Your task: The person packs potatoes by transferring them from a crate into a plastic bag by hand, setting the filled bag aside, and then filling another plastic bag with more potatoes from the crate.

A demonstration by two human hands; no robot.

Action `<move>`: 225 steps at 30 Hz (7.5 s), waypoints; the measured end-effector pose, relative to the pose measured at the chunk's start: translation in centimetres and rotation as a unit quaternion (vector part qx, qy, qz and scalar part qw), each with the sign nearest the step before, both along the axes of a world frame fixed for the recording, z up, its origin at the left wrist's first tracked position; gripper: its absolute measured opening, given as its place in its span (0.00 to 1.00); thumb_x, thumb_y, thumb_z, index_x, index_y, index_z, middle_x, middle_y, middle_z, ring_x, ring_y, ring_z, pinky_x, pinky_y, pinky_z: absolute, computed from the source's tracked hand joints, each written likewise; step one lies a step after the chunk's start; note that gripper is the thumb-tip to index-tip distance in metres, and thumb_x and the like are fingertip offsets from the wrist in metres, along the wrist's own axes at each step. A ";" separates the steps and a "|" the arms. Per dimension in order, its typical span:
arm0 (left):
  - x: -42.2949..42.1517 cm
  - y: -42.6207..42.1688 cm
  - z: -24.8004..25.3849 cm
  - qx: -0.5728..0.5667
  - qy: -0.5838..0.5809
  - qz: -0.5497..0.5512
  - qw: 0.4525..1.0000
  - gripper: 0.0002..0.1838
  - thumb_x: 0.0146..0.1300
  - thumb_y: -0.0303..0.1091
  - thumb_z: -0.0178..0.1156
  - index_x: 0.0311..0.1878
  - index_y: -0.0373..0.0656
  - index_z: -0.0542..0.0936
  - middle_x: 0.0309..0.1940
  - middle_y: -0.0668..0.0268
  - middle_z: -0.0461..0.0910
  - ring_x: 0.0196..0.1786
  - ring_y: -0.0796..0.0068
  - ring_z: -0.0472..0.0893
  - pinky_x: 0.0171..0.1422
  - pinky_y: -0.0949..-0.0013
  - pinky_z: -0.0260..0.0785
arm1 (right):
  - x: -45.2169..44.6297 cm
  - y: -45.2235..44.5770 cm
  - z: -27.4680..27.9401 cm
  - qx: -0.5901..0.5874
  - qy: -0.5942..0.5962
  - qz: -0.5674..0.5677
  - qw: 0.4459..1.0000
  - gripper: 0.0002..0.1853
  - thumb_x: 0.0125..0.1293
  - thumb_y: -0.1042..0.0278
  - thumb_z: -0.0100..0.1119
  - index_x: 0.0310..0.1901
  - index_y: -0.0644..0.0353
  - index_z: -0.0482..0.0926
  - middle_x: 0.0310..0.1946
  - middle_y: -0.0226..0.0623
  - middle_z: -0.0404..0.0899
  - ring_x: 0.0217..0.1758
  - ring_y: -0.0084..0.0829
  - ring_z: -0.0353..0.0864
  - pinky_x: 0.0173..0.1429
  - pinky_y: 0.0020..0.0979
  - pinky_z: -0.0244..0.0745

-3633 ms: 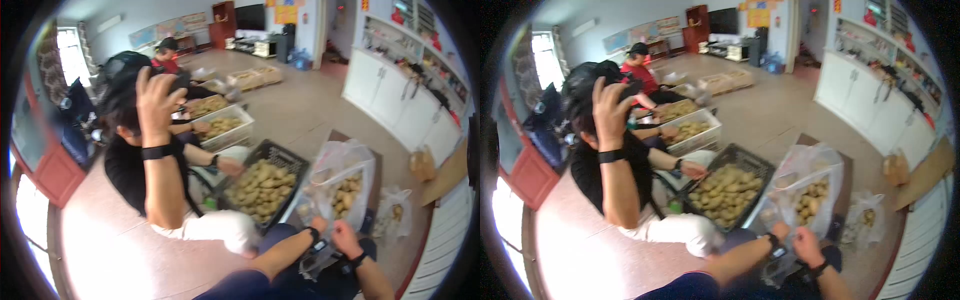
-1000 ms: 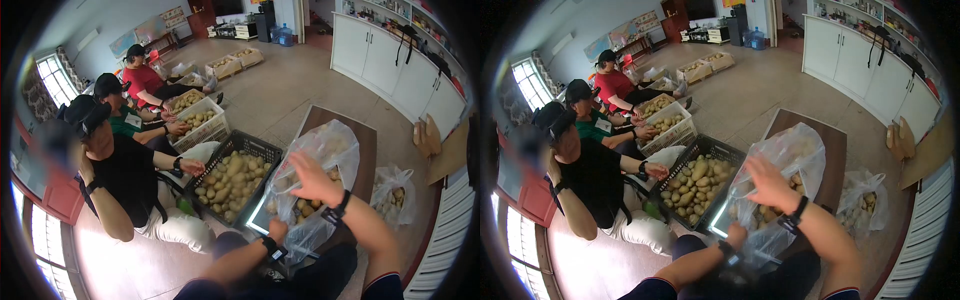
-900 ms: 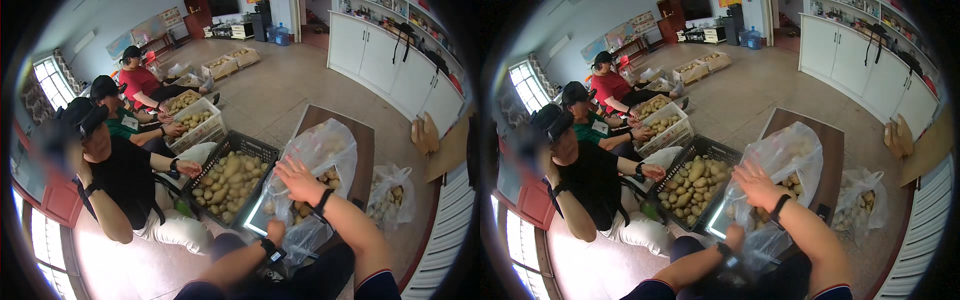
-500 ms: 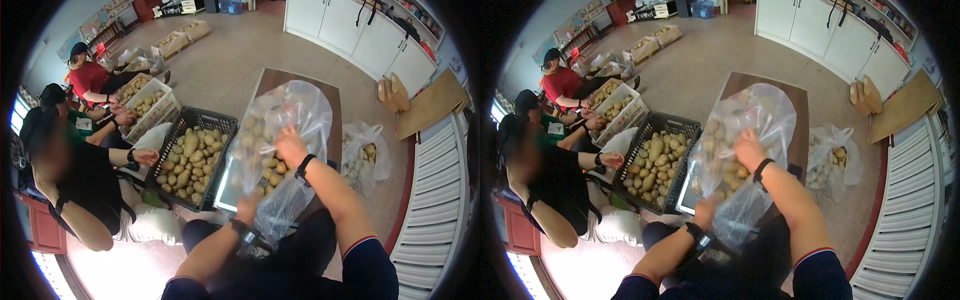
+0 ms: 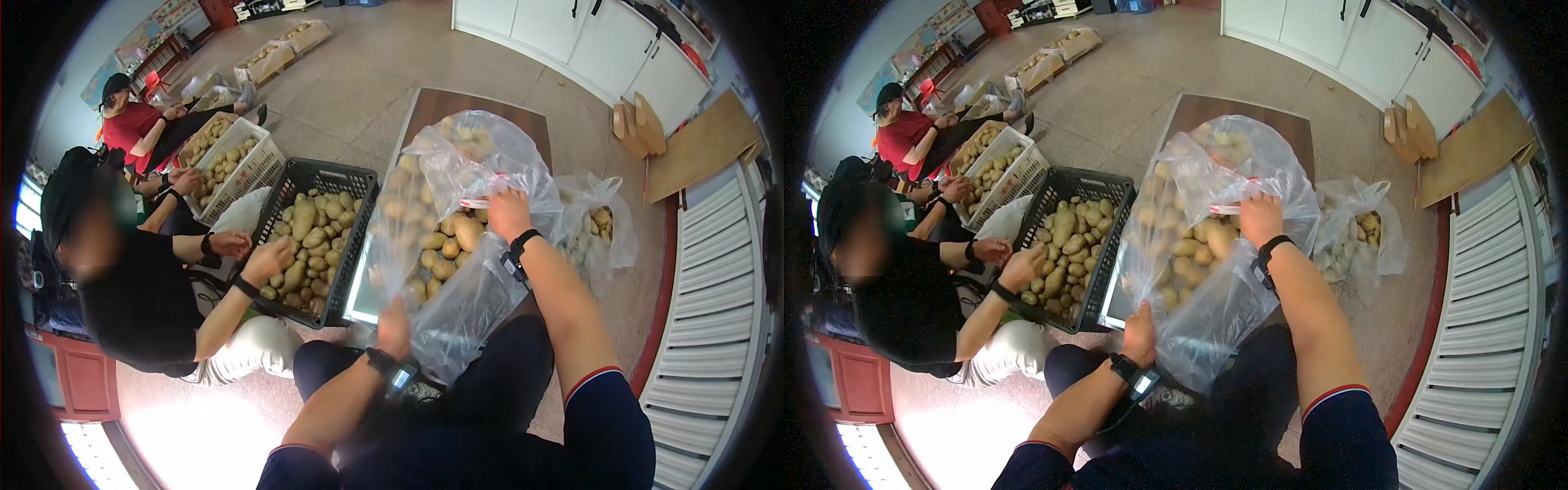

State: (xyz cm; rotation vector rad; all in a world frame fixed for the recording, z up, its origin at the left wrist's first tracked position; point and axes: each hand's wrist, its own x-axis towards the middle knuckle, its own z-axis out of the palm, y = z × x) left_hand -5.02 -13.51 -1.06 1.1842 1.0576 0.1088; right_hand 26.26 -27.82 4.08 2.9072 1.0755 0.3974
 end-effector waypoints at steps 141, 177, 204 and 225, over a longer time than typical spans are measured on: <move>2.3 10.6 7.2 -0.015 -0.173 -0.182 0.968 0.10 0.66 0.38 0.59 0.43 0.43 0.78 0.35 0.68 0.81 0.37 0.75 0.81 0.41 0.70 0.74 | -35.6 -30.9 -7.1 -0.161 0.761 0.401 0.484 0.11 0.68 0.65 0.48 0.37 0.62 0.79 0.32 0.43 0.79 0.38 0.44 0.79 0.44 0.40 0.73; 0.1 7.2 2.4 0.425 0.107 -0.570 0.695 0.14 0.56 0.42 0.57 0.35 0.44 0.85 0.36 0.55 0.85 0.41 0.51 0.83 0.47 0.49 0.74 | -20.8 3.3 -3.1 0.074 0.241 0.066 0.965 0.30 0.53 0.76 0.57 0.61 0.49 0.69 0.53 0.46 0.69 0.45 0.53 0.79 0.47 0.48 0.77; 1.3 7.4 6.8 -0.036 -0.124 -0.328 0.936 0.26 0.59 0.38 0.67 0.59 0.39 0.74 0.40 0.60 0.82 0.34 0.73 0.83 0.35 0.71 0.76 | -22.1 3.6 -1.1 0.427 0.716 -0.056 0.549 0.21 0.74 0.48 0.51 0.43 0.61 0.79 0.34 0.33 0.80 0.30 0.24 0.80 0.35 0.26 0.75; -0.3 21.2 1.2 -0.158 -0.194 0.108 0.962 0.18 0.71 0.38 0.54 0.60 0.41 0.70 0.55 0.59 0.76 0.49 0.57 0.79 0.51 0.53 0.78 | -23.7 2.7 -4.3 0.151 0.334 0.044 0.929 0.31 0.60 0.60 0.63 0.65 0.53 0.66 0.56 0.49 0.73 0.54 0.52 0.77 0.54 0.48 0.75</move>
